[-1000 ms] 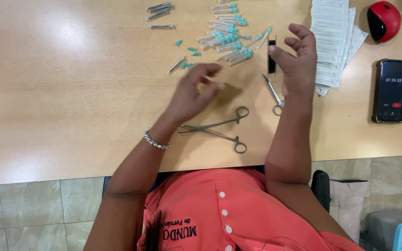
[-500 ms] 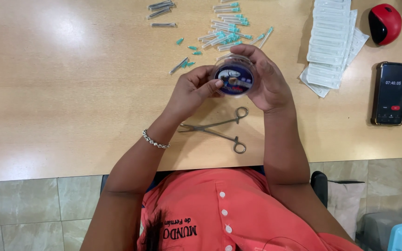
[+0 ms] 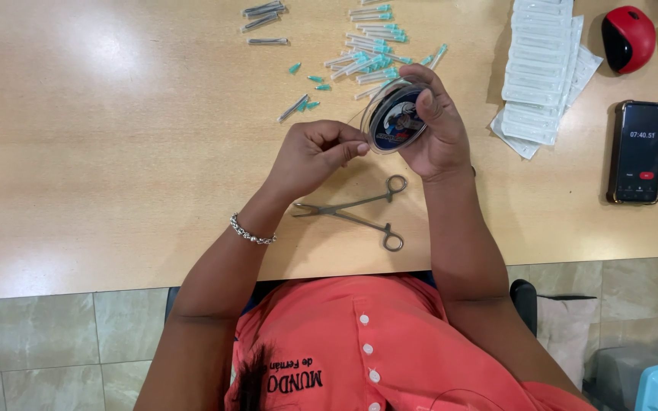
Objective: The person is practicing surgical suturing techniques, including threading a needle and tying knots using surgical instruments like forceps.
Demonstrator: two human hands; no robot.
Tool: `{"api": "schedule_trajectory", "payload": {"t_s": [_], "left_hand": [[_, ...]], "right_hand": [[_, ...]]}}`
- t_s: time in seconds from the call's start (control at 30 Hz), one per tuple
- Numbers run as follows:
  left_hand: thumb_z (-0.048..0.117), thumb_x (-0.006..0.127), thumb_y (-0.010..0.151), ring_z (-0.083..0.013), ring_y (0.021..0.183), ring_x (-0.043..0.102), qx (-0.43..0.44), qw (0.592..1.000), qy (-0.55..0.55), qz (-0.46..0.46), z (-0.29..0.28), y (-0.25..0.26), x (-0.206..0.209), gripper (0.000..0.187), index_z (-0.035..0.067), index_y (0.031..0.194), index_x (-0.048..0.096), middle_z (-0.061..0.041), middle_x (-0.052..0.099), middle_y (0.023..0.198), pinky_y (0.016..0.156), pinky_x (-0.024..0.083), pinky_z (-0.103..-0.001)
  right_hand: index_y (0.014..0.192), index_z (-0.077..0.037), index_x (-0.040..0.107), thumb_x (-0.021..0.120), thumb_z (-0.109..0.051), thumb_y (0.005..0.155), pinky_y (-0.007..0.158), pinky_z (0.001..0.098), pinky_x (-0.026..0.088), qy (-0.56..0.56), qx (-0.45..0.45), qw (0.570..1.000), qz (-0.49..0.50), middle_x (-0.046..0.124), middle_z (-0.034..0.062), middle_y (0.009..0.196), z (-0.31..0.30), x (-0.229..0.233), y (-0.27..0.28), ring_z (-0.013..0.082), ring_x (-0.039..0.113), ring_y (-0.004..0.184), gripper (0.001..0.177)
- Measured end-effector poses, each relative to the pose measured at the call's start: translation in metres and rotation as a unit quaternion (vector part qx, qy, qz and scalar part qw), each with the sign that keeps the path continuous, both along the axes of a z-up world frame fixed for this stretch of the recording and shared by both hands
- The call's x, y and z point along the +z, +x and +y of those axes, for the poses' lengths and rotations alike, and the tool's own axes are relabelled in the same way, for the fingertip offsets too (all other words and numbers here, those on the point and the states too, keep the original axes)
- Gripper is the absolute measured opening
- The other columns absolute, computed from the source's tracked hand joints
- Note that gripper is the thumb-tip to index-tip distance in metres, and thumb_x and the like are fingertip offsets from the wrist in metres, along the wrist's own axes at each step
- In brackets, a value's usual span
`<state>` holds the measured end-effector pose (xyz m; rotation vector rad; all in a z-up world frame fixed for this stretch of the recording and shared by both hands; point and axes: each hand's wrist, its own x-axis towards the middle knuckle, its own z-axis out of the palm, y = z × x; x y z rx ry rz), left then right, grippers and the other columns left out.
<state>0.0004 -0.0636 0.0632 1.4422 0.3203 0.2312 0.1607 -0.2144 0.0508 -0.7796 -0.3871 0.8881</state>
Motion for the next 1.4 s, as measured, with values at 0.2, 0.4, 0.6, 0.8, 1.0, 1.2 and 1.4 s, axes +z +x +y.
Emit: {"api": "schedule_trajectory", "payload": {"t_s": [0.2, 0.4, 0.6, 0.8, 1.0, 1.2, 1.4], "left_hand": [[0.012, 0.071, 0.096, -0.0057, 0.066, 0.060, 0.029, 0.998, 0.048, -0.029, 0.004, 0.001, -0.006, 0.012, 0.004, 0.097, 0.080, -0.006, 0.081, 0.099, 0.060, 0.054, -0.019], [0.025, 0.068, 0.101, -0.0024, 0.070, 0.045, 0.057, 0.998, 0.012, -0.036, 0.016, -0.004, -0.006, 0.025, 0.008, 0.116, 0.079, 0.001, 0.079, 0.101, 0.063, 0.041, -0.018], [0.018, 0.068, 0.101, -0.0140, 0.113, 0.072, 0.085, 0.991, 0.027, -0.096, 0.034, -0.012, 0.004, 0.018, 0.007, 0.113, 0.076, -0.011, 0.076, 0.118, 0.101, 0.058, -0.027], [0.023, 0.068, 0.102, -0.0048, 0.100, 0.067, 0.144, 0.985, 0.026, -0.089, 0.050, -0.021, 0.007, 0.024, 0.006, 0.117, 0.075, -0.008, 0.077, 0.114, 0.097, 0.056, -0.024], [0.026, 0.064, 0.107, -0.0049, 0.055, 0.025, 0.208, 0.971, 0.048, -0.111, 0.057, -0.034, 0.024, 0.027, 0.005, 0.120, 0.076, 0.009, 0.040, 0.061, 0.049, 0.020, -0.022], [0.018, 0.063, 0.110, -0.0209, 0.107, 0.072, 0.202, 0.930, 0.269, -0.146, 0.070, -0.048, 0.061, 0.021, 0.000, 0.113, 0.075, -0.013, 0.076, 0.111, 0.092, 0.060, -0.030], [0.010, 0.063, 0.115, -0.0278, 0.102, 0.073, 0.189, 0.885, 0.372, -0.207, 0.083, -0.067, 0.111, 0.022, -0.010, 0.113, 0.074, -0.021, 0.075, 0.108, 0.087, 0.060, -0.035]], "right_hand": [[0.131, -0.010, 0.063, 0.081, -0.029, 0.097, 0.092, 0.0366, 0.057, 0.026, -0.023, 0.999, -0.006, 0.070, 0.0110, 0.116, -0.001, -0.006, 0.003, 0.0236, 0.068, 0.105, 0.043], [0.132, -0.009, 0.064, 0.081, -0.026, 0.097, 0.094, 0.0369, 0.058, 0.008, -0.033, 0.999, -0.028, 0.072, 0.0121, 0.117, -0.004, 0.001, 0.006, 0.0238, 0.070, 0.109, 0.043], [0.127, -0.004, 0.067, 0.081, -0.022, 0.093, 0.084, 0.0306, 0.058, -0.058, -0.051, 0.995, -0.061, 0.070, 0.0065, 0.107, -0.003, 0.010, 0.006, 0.0194, 0.068, 0.096, 0.041], [0.120, -0.009, 0.072, 0.085, -0.028, 0.086, 0.075, 0.0263, 0.055, -0.135, -0.064, 0.985, -0.087, 0.072, 0.0024, 0.101, -0.006, 0.022, 0.007, 0.0144, 0.067, 0.088, 0.041], [0.100, -0.008, 0.074, 0.079, -0.028, 0.086, 0.074, 0.0300, 0.061, -0.280, 0.099, 0.950, -0.098, 0.074, 0.0071, 0.096, -0.001, 0.032, -0.004, 0.0191, 0.072, 0.084, 0.025], [0.107, -0.006, 0.072, 0.078, -0.017, 0.087, 0.079, 0.0310, 0.060, -0.260, 0.327, 0.901, -0.115, 0.078, 0.0091, 0.104, 0.013, 0.021, -0.031, 0.0163, 0.073, 0.092, 0.024], [0.114, -0.008, 0.076, 0.086, -0.017, 0.078, 0.091, 0.0276, 0.060, -0.227, 0.427, 0.840, -0.247, 0.080, 0.0065, 0.110, 0.014, 0.042, -0.043, 0.0140, 0.074, 0.103, 0.038]]}}
